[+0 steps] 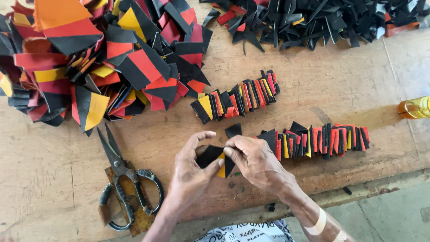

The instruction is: The person repeatedly picks small triangular leather pieces in red, yellow, and black, aligns them with black strips, and stacks them into neat piles on a wooden table. A pair of shears and a small container are visible nearby but not used.

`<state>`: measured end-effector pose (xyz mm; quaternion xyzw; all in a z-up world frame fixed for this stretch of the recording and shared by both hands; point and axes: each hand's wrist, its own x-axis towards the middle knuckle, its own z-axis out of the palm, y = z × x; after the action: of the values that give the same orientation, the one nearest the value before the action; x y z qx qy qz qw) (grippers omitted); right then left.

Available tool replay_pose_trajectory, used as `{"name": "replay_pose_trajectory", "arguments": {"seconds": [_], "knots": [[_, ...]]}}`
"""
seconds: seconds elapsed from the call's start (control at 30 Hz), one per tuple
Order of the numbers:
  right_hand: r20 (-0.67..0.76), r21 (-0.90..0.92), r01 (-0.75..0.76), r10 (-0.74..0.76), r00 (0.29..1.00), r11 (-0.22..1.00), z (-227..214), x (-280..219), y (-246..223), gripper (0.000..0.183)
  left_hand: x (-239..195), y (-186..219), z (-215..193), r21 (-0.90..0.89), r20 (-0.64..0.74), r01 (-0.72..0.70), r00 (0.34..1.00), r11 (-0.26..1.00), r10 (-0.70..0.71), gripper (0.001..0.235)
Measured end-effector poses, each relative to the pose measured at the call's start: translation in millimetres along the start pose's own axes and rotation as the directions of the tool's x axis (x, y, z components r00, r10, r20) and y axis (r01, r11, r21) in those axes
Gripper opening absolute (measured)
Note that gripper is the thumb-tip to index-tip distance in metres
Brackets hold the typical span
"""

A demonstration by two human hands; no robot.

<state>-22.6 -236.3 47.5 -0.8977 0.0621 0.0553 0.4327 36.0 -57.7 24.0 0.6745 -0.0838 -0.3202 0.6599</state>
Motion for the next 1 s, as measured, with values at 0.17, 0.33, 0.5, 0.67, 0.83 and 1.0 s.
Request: {"name": "replay_pose_trajectory", "arguments": {"seconds": [0.17, 0.33, 0.5, 0.67, 0.83, 1.0], "knots": [[0.009, -0.005, 0.009, -0.009, 1.000, 1.000, -2, 6, -1, 0.014, 5, -8, -3, -0.050, -0.011, 0.065, 0.998, 0.997, -0.066, 0.064], [-0.098, -0.151, 0.228, -0.244, 0.965, 0.962, -6, 1, -2, 0.014, 5, -9, -6, -0.072, -0.020, 0.111, 0.993, 0.991, -0.112, 0.069], [-0.093, -0.279, 0.334, -0.372, 0.924, 0.900, -2, -1, -1, 0.015, 1, 2, -5, 0.078, -0.078, 0.098, 0.993, 0.992, -0.092, 0.068], [0.047, -0.402, 0.443, -0.466, 0.884, 0.801, -1, 0, 7, 0.016, -6, 16, 2, 0.209, -0.090, 0.076, 0.994, 0.975, -0.058, 0.072], [0.178, -0.433, 0.529, -0.505, 0.844, 0.730, -7, 4, 0, 0.018, -12, 23, 5, 0.401, -0.060, 0.038, 0.998, 0.915, -0.015, 0.072], [-0.032, -0.466, 0.407, -0.475, 0.880, 0.786, -34, 26, -13, 0.008, -14, 15, -3, 0.149, -0.049, -0.002, 0.999, 0.989, 0.009, 0.066]]}}
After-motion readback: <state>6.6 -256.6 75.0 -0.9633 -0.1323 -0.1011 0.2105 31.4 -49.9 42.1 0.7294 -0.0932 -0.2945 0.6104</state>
